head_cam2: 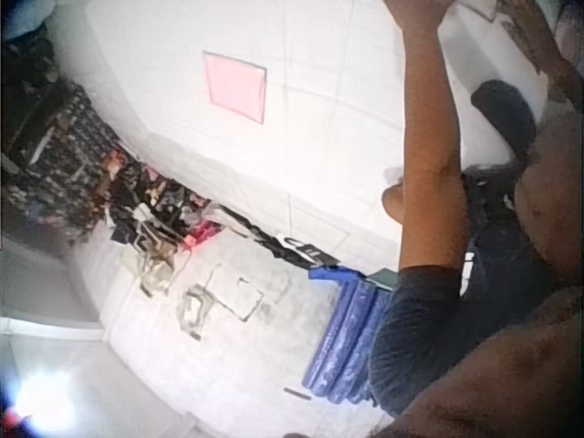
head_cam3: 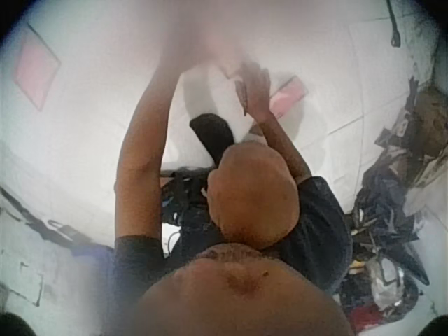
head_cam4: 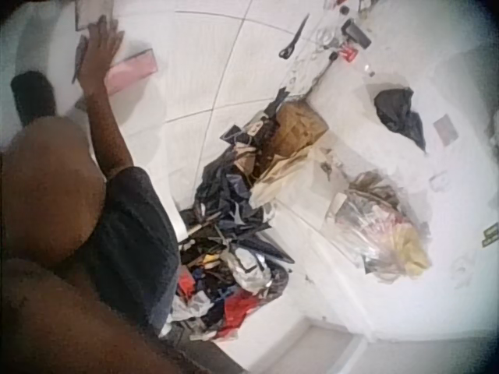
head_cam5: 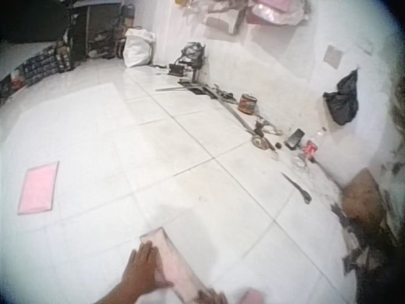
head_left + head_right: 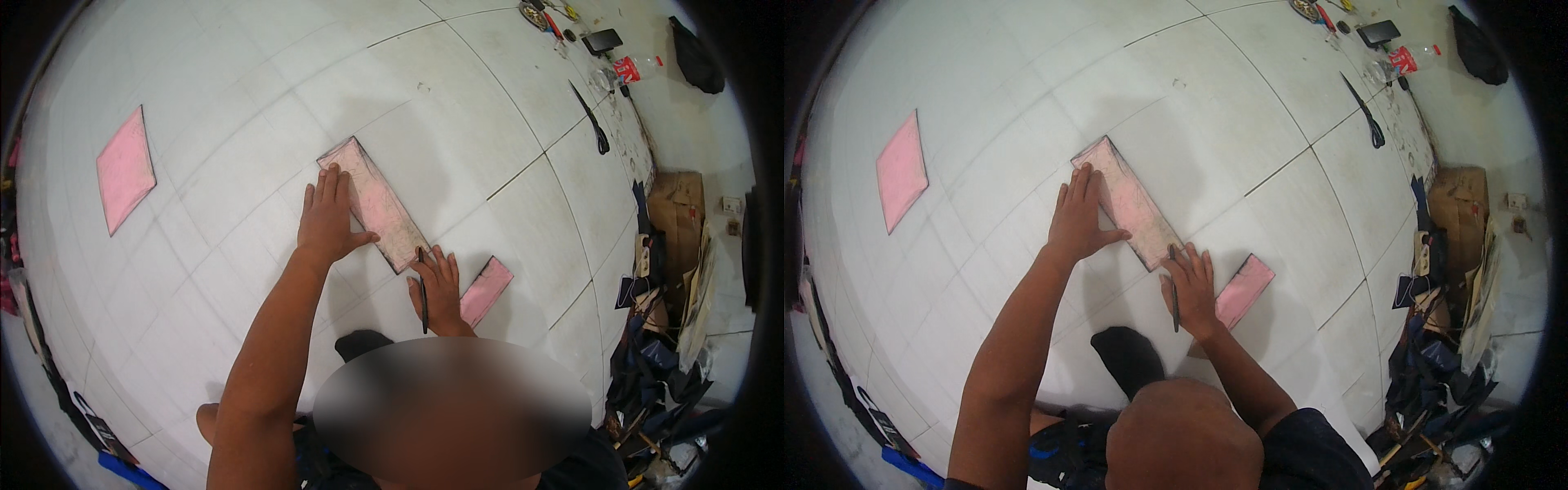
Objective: The person sits on a tiled floor and uses a black pen to draw lines on a rectangular piece of pink fabric. They hold the fabric steady with one hand while marking it with the other, occasionally adjusting the fabric's position on the floor.
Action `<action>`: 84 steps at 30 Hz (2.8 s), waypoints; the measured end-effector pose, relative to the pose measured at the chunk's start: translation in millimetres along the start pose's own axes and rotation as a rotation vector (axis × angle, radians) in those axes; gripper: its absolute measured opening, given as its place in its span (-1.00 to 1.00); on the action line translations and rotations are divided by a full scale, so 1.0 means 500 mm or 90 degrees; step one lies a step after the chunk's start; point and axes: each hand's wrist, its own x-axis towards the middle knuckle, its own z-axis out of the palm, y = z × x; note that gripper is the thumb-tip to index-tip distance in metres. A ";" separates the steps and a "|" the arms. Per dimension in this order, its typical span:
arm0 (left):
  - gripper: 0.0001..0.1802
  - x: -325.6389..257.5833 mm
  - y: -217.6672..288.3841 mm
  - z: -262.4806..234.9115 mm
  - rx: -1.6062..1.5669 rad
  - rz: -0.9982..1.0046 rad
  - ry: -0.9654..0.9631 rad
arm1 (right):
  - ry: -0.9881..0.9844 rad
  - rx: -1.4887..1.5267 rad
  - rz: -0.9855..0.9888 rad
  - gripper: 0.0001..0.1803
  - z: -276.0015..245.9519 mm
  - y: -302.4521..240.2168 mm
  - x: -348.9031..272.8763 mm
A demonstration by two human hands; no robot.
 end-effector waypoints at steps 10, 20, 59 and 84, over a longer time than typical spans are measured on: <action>0.42 -0.002 -0.007 0.008 -0.049 -0.002 0.015 | 0.009 -0.014 -0.007 -0.60 0.004 0.001 -0.004; 0.42 -0.001 -0.006 0.011 -0.061 0.007 0.026 | 0.019 -0.012 -0.005 -0.62 0.002 0.000 -0.004; 0.39 0.008 0.015 -0.013 0.019 -0.029 -0.027 | 0.037 0.012 0.006 -0.58 -0.004 0.000 0.014; 0.41 0.037 0.051 -0.037 0.088 -0.071 -0.091 | -0.006 0.294 0.002 -0.73 0.046 -0.004 0.511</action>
